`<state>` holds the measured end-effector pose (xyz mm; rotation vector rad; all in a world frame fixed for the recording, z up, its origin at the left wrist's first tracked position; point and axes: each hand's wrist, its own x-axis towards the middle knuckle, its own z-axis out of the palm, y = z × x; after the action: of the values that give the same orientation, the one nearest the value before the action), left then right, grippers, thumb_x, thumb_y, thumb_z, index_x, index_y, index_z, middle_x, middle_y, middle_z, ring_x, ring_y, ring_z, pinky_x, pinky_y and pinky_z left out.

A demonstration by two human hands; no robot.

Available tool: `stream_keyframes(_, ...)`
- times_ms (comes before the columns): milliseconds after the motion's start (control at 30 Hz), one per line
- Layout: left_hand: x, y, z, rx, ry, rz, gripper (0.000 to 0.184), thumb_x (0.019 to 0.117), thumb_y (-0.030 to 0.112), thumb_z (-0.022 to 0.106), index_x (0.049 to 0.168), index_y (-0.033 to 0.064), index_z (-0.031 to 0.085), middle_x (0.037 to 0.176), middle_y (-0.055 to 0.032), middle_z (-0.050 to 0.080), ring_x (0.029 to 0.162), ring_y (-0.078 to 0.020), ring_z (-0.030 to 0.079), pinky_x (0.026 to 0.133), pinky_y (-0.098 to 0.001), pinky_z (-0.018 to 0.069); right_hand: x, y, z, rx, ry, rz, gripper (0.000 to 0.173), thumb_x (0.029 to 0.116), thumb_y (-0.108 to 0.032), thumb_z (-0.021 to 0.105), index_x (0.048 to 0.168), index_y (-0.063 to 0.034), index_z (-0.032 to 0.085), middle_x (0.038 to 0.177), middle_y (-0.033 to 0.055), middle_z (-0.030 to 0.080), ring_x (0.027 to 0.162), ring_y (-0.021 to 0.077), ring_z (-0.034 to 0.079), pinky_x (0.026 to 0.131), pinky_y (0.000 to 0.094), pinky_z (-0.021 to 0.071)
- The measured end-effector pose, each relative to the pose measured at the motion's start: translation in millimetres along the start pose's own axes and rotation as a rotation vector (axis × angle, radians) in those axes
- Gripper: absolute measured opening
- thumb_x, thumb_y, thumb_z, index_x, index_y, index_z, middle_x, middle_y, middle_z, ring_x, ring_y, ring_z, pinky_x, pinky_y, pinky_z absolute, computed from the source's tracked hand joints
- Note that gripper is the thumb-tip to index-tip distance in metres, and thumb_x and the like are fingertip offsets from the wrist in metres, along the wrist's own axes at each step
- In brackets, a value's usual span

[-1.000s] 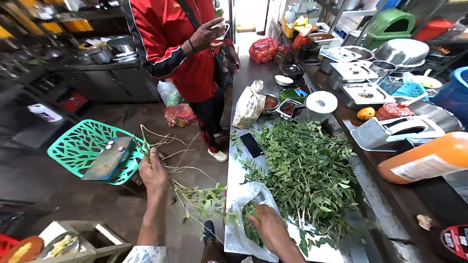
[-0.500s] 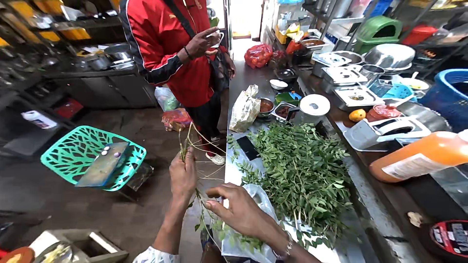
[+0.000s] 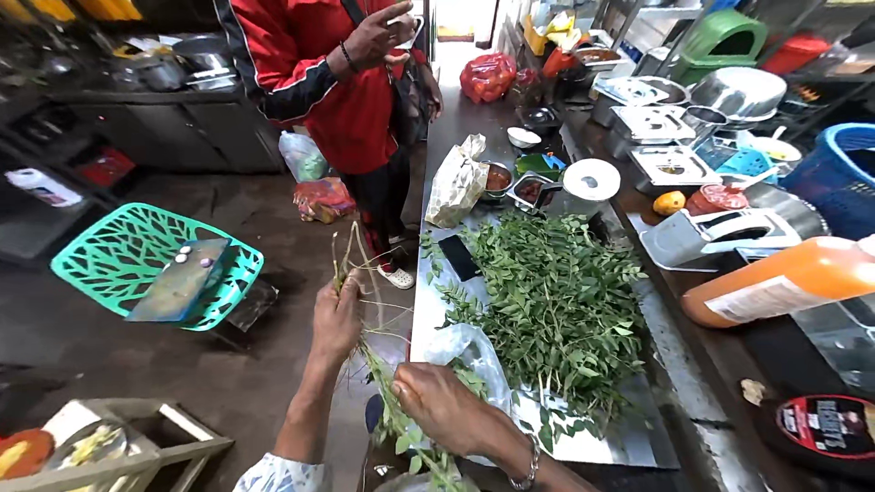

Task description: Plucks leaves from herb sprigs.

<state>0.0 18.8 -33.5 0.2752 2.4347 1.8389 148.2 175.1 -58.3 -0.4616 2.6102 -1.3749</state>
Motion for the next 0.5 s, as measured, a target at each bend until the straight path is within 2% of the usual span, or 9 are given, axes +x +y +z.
stream_keyframes(100, -6.2, -2.1, -0.1, -0.044, 0.034, -0.022, 0.049, 0.1060, 0.057, 0.041, 0.084, 0.0156, 0.058, 0.057, -0.0016, 0.045, 0.043, -0.0140, 0.042, 0.041, -0.0297, 0.0390, -15.4, -1.6, 0.2, -0.075, 0.022, -0.023, 0.039, 0.1111, -0.035, 0.037, 0.104, -0.0050, 0.061, 0.089, 0.0143, 0.063, 0.088, 0.0289, 0.067, 0.081, 0.0468, 0.0555)
stream_keyframes(133, -4.2, -0.2, -1.2, -0.024, 0.069, -0.018, 0.049, 0.1062, 0.055, 0.042, 0.084, 0.0150, 0.059, 0.058, -0.0008, 0.047, 0.044, -0.0129, 0.043, 0.042, -0.0297, 0.0397, -20.2, -2.8, -0.9, -0.083, 0.021, -0.024, 0.038, 0.1108, -0.034, 0.037, 0.103, -0.0054, 0.061, 0.089, 0.0140, 0.064, 0.088, 0.0289, 0.067, 0.080, 0.0470, 0.0555)
stream_keyframes(200, 11.0, 3.3, -14.9, 0.025, 0.172, -0.008, 0.045, 0.1080, 0.047, 0.043, 0.088, 0.0118, 0.062, 0.066, 0.0023, 0.053, 0.053, -0.0088, 0.049, 0.051, -0.0302, 0.0455, -34.6, -5.1, -1.1, -0.066, 0.021, -0.019, 0.037, 0.1105, -0.033, 0.039, 0.100, -0.0058, 0.061, 0.086, 0.0130, 0.063, 0.082, 0.0286, 0.066, 0.073, 0.0471, 0.0550)
stream_keyframes(267, 26.0, 3.8, -47.3, 0.057, 0.268, 0.004, 0.043, 0.1096, 0.043, 0.041, 0.096, 0.0083, 0.061, 0.076, 0.0036, 0.056, 0.062, -0.0059, 0.053, 0.060, -0.0298, 0.0502, -57.6, -6.6, 1.3, -0.028, 0.021, -0.001, 0.035, 0.1099, -0.030, 0.042, 0.098, -0.0044, 0.063, 0.084, 0.0136, 0.063, 0.077, 0.0289, 0.066, 0.068, 0.0477, 0.0549)
stream_keyframes(300, 29.7, 8.0, -68.8, 0.063, 0.309, -0.003, 0.042, 0.1105, 0.042, 0.039, 0.106, 0.0057, 0.061, 0.083, 0.0027, 0.057, 0.069, -0.0054, 0.054, 0.067, -0.0298, 0.0511, -70.1, -4.8, 2.3, -0.009, 0.033, 0.014, 0.034, 0.1093, -0.028, 0.044, 0.098, -0.0037, 0.064, 0.084, 0.0138, 0.064, 0.076, 0.0285, 0.067, 0.067, 0.0476, 0.0553)
stream_keyframes(367, 50.4, -1.3, -118.3, 0.024, 0.414, 0.022, 0.039, 0.1106, 0.041, 0.039, 0.115, 0.0079, 0.059, 0.087, 0.0078, 0.057, 0.069, -0.0001, 0.055, 0.066, -0.0241, 0.0529, -89.8, 7.0, 4.7, -0.007, 0.116, 0.101, 0.034, 0.1089, -0.028, 0.045, 0.096, -0.0035, 0.065, 0.083, 0.0136, 0.065, 0.075, 0.0276, 0.067, 0.068, 0.0469, 0.0556)
stream_keyframes(433, 59.2, -3.5, -147.4, -0.032, 0.443, 0.042, 0.032, 0.1109, 0.041, 0.038, 0.106, 0.0150, 0.057, 0.079, 0.0118, 0.053, 0.061, 0.0018, 0.053, 0.058, -0.0197, 0.0507, -94.6, 31.3, 10.3, -0.112, 0.258, 0.261, 0.038, 0.1095, -0.032, 0.042, 0.097, -0.0050, 0.065, 0.085, 0.0123, 0.065, 0.076, 0.0261, 0.067, 0.069, 0.0454, 0.0567)
stream_keyframes(500, 59.1, 2.2, -145.4, -0.131, 0.401, 0.073, 0.031, 0.1117, 0.040, 0.035, 0.093, 0.0225, 0.052, 0.067, 0.0139, 0.050, 0.051, 0.0010, 0.049, 0.049, -0.0174, 0.0467, -82.8, 67.1, 17.7, -0.253, 0.359, 0.411, 0.041, 0.1089, -0.035, 0.041, 0.102, -0.0051, 0.068, 0.093, 0.0131, 0.069, 0.084, 0.0267, 0.070, 0.075, 0.0447, 0.0591)
